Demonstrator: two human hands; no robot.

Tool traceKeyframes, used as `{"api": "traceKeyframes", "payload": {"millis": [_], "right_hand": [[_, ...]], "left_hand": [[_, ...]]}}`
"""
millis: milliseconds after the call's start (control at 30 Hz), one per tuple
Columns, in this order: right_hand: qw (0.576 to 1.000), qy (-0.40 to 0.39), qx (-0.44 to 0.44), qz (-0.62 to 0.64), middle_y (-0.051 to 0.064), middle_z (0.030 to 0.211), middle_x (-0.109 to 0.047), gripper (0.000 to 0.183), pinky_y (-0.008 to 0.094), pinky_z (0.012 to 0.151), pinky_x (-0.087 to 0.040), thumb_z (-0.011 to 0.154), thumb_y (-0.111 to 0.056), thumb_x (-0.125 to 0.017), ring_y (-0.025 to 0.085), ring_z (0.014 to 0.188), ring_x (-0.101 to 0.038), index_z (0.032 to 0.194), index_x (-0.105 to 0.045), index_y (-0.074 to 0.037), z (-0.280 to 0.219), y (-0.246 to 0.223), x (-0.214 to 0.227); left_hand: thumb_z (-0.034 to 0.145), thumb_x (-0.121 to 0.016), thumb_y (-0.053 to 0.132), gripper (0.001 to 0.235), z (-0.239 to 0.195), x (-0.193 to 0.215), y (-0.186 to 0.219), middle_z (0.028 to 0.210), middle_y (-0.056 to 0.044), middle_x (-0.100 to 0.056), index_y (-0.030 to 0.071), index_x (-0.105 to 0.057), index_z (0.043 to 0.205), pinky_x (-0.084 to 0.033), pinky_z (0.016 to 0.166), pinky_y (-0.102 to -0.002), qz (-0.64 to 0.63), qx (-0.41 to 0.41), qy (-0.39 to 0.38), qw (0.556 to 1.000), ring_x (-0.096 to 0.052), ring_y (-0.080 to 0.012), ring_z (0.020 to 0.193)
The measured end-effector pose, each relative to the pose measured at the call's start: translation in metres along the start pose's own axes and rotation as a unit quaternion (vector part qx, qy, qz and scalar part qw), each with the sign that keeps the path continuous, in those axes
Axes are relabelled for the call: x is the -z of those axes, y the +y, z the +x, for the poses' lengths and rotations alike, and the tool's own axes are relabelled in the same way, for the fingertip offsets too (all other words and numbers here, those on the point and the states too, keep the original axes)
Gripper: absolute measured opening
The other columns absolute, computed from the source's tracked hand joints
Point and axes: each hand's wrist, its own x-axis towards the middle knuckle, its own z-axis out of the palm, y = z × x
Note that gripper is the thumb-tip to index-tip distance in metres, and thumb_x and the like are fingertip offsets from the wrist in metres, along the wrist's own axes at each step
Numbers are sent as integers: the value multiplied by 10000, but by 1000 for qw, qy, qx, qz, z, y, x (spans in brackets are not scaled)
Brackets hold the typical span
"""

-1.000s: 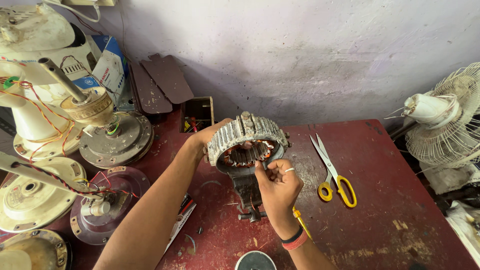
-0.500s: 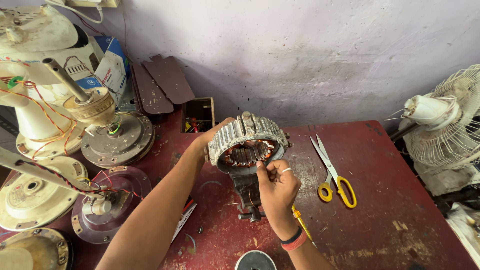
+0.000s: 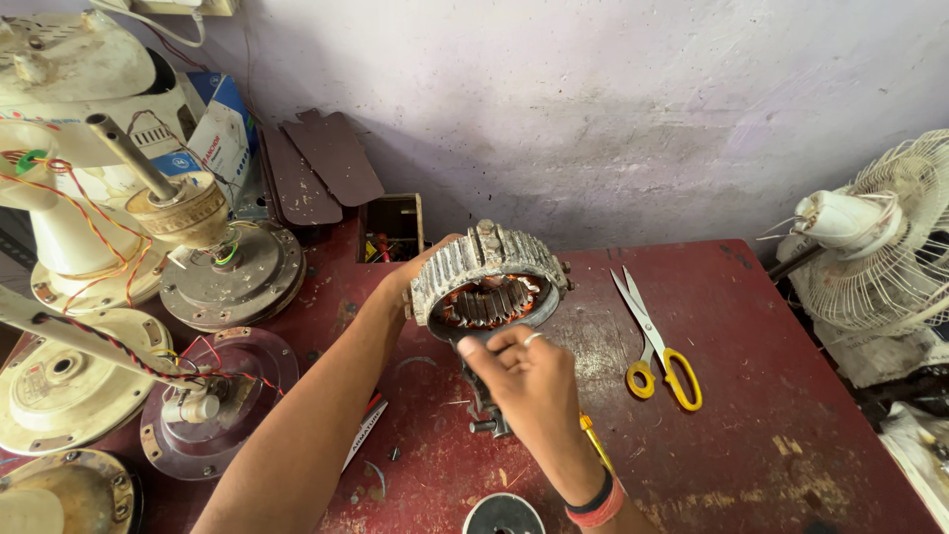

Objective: The person repairs an electrical motor stator by inserting copper wire into slots and using a screwdriver to adjust the windings. The work is performed on a cluttered workbench with various tools and motor parts visible.

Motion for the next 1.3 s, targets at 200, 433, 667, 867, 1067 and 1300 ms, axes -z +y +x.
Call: {"api": "traceKeyframes", "payload": {"millis": [200, 433, 667, 867, 1067, 1300], "right_hand": [[997, 60, 51, -29, 52, 613, -742, 124, 207, 403, -410, 832, -46, -759, 38, 462, -605, 945, -734, -2, -2, -10, 0], [990, 81, 117, -12, 58, 639, -732, 98, 225, 406, -438, 854, 15, -729, 48, 498, -607, 949, -747, 33, -6, 1, 0], [994, 66, 92, -4, 46, 633, -733, 116, 220, 424, -459, 866, -28, -747, 33, 503, -618, 959, -767, 37, -10, 6, -7], [995, 63, 72, 21, 40, 633, -717, 134, 223, 426, -458, 868, -46, -748, 25, 512, -590, 970, -769, 39, -10, 6, -7], [997, 50, 56, 27, 40, 621, -712, 154, 226, 426, -476, 876, -69, -749, 45, 506, -631, 986, -765, 36, -12, 8, -6], [994, 77, 79, 20, 59, 662, -758, 165, 228, 462, -544, 879, -92, -754, 88, 551, -739, 994, -767, 26, -12, 10, -4]], "left_hand": [[712, -879, 130, 533, -6, -13, 15, 1071, -54, -751, 48, -678, 1198, -588, 850, -321, 14, -5, -11, 1000, -706, -136, 965], [729, -892, 111, 331, -15, -25, 33, 942, -37, -769, 20, -768, 1022, -579, 771, -282, 78, -25, -53, 995, -690, -99, 851], [721, -898, 108, 360, -7, -12, 15, 944, -47, -764, 8, -756, 1036, -582, 790, -302, 11, -16, -45, 999, -699, -123, 862], [881, -723, 169, 450, 7, 13, -12, 1138, -100, -726, 57, -626, 1306, -592, 815, -356, -25, 10, 39, 999, -721, -161, 937], [917, -690, 187, 555, -62, 7, -19, 1446, -201, -580, -34, -535, 1402, -517, 1106, -507, -278, -239, -11, 930, -559, -317, 1361], [537, -796, -41, 1085, -119, -64, -23, 1518, -74, -486, 157, -416, 1533, -342, 1210, -446, -131, -259, 103, 951, -454, -286, 1418]]}}
